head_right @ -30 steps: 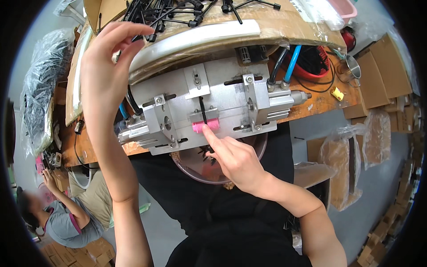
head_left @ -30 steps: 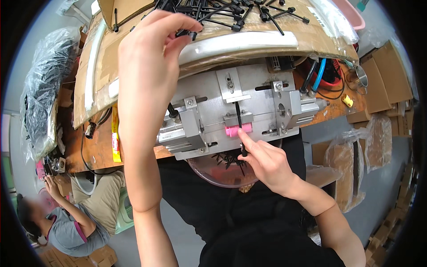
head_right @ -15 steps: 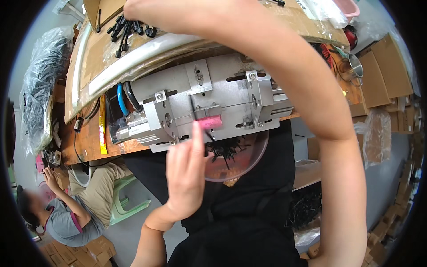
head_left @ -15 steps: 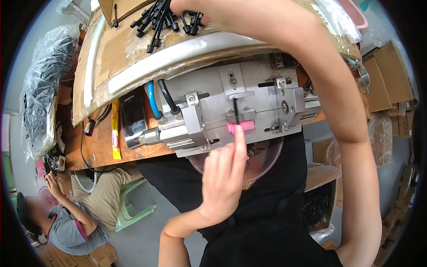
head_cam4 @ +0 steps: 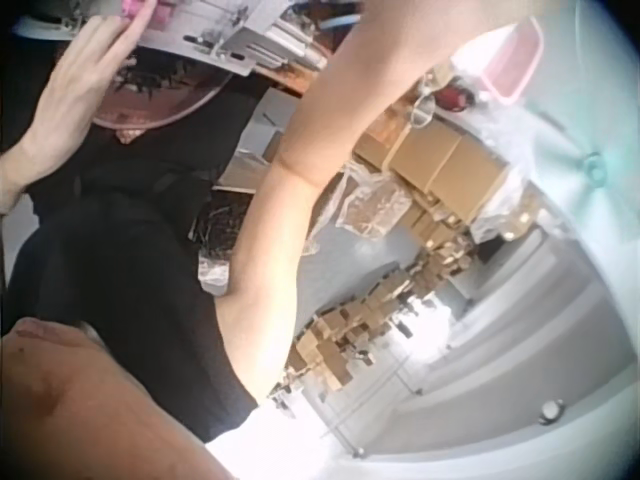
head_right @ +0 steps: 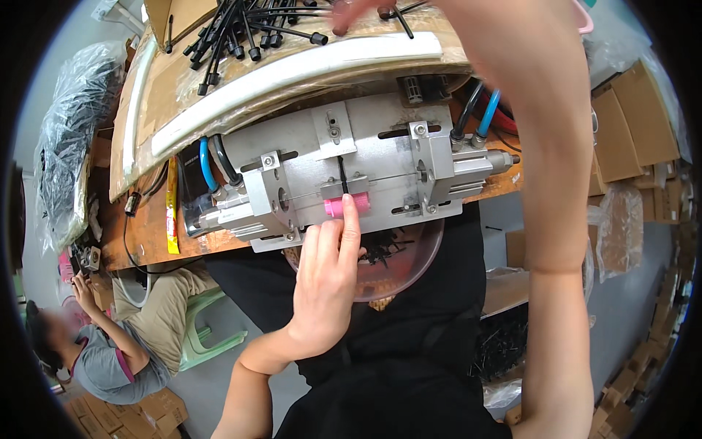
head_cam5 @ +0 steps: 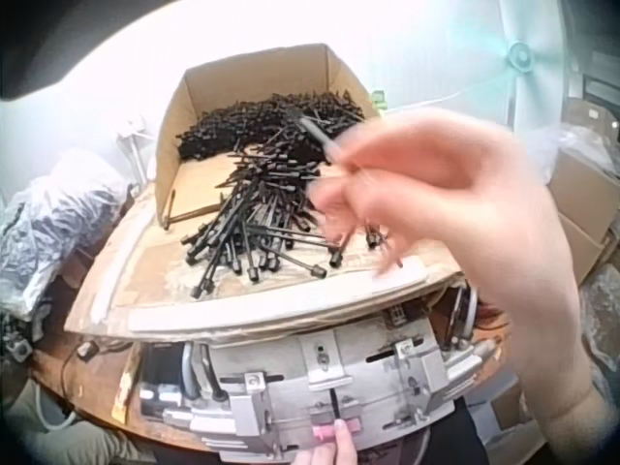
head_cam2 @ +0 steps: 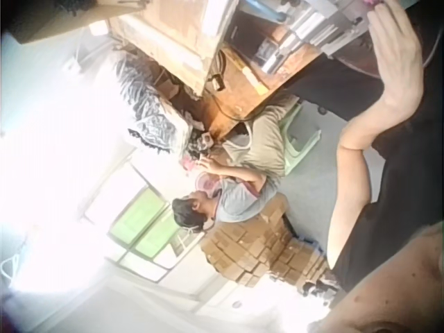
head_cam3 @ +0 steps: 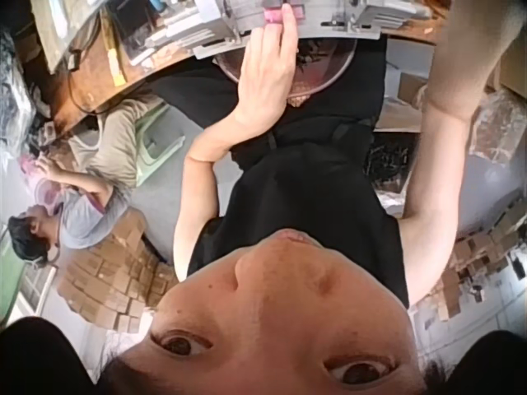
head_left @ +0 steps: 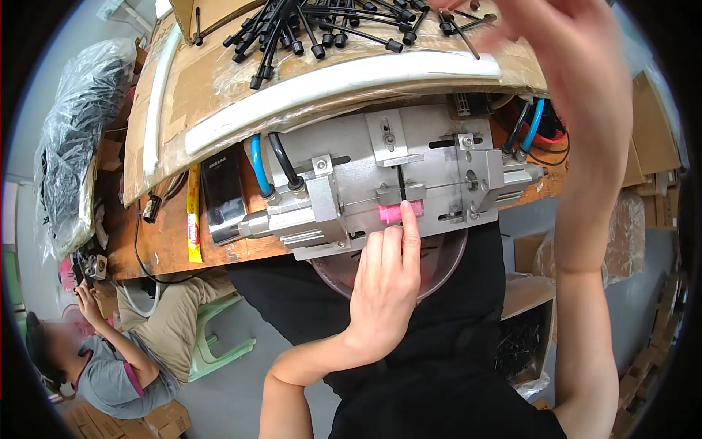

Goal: The person repeatedly picks up black cable ties from a cardboard box and inserts them into a pneumatic crimping machine. They operate the machine to process the ties and then place the finished items into a clear plastic bowl below the device.

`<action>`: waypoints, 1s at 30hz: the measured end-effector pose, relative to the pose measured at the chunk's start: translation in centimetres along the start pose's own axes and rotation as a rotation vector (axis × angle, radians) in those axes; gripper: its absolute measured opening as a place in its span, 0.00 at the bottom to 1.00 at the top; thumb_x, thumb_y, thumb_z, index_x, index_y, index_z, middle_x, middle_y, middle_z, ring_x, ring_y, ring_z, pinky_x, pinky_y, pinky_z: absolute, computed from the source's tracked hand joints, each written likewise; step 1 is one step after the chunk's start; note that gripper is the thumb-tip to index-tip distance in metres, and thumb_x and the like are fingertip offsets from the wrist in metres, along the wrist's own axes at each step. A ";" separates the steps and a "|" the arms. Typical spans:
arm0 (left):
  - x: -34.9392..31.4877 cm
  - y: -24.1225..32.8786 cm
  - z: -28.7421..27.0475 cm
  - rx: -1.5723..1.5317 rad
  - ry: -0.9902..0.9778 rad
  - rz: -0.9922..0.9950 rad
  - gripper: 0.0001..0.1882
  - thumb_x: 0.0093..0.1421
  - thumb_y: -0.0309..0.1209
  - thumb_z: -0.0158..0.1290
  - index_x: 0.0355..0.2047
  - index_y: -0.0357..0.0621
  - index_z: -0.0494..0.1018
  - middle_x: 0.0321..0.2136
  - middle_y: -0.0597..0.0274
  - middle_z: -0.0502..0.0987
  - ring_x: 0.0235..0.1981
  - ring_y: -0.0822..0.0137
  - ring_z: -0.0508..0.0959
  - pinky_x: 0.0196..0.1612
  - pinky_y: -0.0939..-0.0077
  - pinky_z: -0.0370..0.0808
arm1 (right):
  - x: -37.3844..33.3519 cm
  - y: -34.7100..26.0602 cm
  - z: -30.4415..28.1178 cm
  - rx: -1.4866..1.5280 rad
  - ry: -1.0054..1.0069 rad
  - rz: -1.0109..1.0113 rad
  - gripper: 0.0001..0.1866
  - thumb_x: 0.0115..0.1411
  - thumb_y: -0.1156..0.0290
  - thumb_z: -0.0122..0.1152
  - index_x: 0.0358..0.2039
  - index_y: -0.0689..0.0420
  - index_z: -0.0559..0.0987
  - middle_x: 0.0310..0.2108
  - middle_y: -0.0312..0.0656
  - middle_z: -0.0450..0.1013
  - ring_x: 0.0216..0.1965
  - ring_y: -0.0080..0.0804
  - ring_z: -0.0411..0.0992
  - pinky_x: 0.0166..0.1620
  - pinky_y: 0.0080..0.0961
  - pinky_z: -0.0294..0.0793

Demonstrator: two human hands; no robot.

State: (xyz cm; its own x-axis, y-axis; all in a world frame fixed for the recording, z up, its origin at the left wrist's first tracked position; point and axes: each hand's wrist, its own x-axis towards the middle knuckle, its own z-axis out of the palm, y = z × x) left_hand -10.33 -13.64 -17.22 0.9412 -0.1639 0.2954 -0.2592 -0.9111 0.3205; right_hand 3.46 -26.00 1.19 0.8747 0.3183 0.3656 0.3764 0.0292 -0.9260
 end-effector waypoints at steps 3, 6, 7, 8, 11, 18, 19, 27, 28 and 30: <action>1.5 -1.7 -2.4 0.051 0.067 0.074 0.31 0.48 0.20 0.54 0.56 0.30 0.66 0.33 0.57 0.68 0.35 0.64 0.71 0.39 0.75 0.72 | -7.2 6.3 1.1 -0.230 0.013 -0.238 0.16 0.51 0.81 0.64 0.42 0.68 0.77 0.34 0.50 0.78 0.27 0.32 0.75 0.28 0.23 0.76; 8.0 -4.3 -6.0 -0.037 0.341 0.139 0.18 0.55 0.18 0.52 0.47 0.40 0.74 0.29 0.55 0.71 0.35 0.55 0.72 0.39 0.64 0.70 | -13.3 10.7 1.5 -0.568 -0.085 -0.394 0.27 0.44 0.87 0.69 0.49 0.69 0.76 0.35 0.50 0.78 0.27 0.30 0.77 0.27 0.21 0.77; 10.6 -4.8 -6.6 -0.018 0.420 0.075 0.13 0.57 0.19 0.52 0.43 0.42 0.75 0.27 0.56 0.71 0.31 0.55 0.73 0.38 0.63 0.70 | -14.7 11.5 2.0 -0.634 -0.052 -0.401 0.30 0.42 0.85 0.71 0.50 0.69 0.76 0.34 0.48 0.78 0.28 0.33 0.77 0.28 0.23 0.76; 12.9 -6.6 -6.7 0.079 0.512 0.158 0.12 0.58 0.23 0.55 0.43 0.44 0.75 0.28 0.54 0.72 0.29 0.55 0.74 0.36 0.63 0.70 | -15.8 12.2 2.4 -0.664 -0.076 -0.367 0.30 0.43 0.85 0.71 0.51 0.70 0.75 0.34 0.48 0.78 0.27 0.33 0.77 0.28 0.24 0.75; 16.1 -8.4 -8.8 0.051 0.368 0.142 0.10 0.53 0.23 0.59 0.35 0.35 0.73 0.27 0.51 0.75 0.32 0.60 0.77 0.36 0.68 0.74 | -17.2 13.7 4.1 -0.691 -0.086 -0.368 0.30 0.46 0.83 0.70 0.52 0.71 0.73 0.33 0.47 0.77 0.25 0.32 0.75 0.27 0.25 0.74; 16.1 -5.6 -11.1 0.024 0.193 -0.055 0.10 0.52 0.22 0.59 0.35 0.33 0.76 0.24 0.51 0.77 0.28 0.61 0.78 0.34 0.72 0.73 | -17.1 15.1 4.3 -0.745 -0.151 -0.303 0.29 0.51 0.80 0.66 0.54 0.71 0.71 0.28 0.44 0.76 0.25 0.31 0.75 0.27 0.24 0.73; 15.7 -5.3 -11.6 0.071 0.236 0.025 0.09 0.53 0.22 0.58 0.35 0.34 0.77 0.24 0.53 0.78 0.27 0.64 0.77 0.34 0.73 0.73 | -17.1 15.2 4.4 -0.737 -0.136 -0.307 0.28 0.51 0.79 0.66 0.54 0.71 0.71 0.27 0.44 0.75 0.25 0.31 0.74 0.27 0.24 0.73; 18.0 -10.6 -17.3 -0.664 0.110 -0.036 0.08 0.66 0.27 0.49 0.41 0.37 0.76 0.32 0.65 0.78 0.31 0.78 0.74 0.36 0.86 0.72 | -14.3 10.9 3.1 -0.812 -0.243 -0.319 0.26 0.50 0.75 0.67 0.52 0.65 0.74 0.25 0.40 0.73 0.23 0.29 0.73 0.26 0.22 0.72; 17.8 -10.8 -17.3 -0.753 0.152 -0.028 0.08 0.67 0.27 0.48 0.40 0.37 0.76 0.33 0.65 0.77 0.32 0.77 0.74 0.36 0.86 0.72 | -12.7 10.1 2.6 -0.830 -0.189 -0.403 0.24 0.50 0.74 0.67 0.49 0.64 0.76 0.24 0.39 0.72 0.23 0.28 0.72 0.25 0.22 0.71; 16.9 -11.5 -17.1 -0.792 0.201 -0.038 0.07 0.64 0.26 0.51 0.40 0.38 0.76 0.36 0.62 0.77 0.35 0.72 0.76 0.41 0.81 0.73 | -8.4 9.4 1.8 -0.898 -0.074 -0.543 0.19 0.50 0.74 0.69 0.44 0.64 0.79 0.26 0.40 0.73 0.25 0.31 0.73 0.27 0.24 0.71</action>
State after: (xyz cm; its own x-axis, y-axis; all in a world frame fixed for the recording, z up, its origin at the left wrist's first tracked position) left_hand 4.86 0.57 -0.50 0.9152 0.0010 0.4030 -0.3749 -0.3651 0.8522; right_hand -0.90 -26.72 -10.72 0.5109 0.5309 0.6761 0.8270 -0.5183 -0.2179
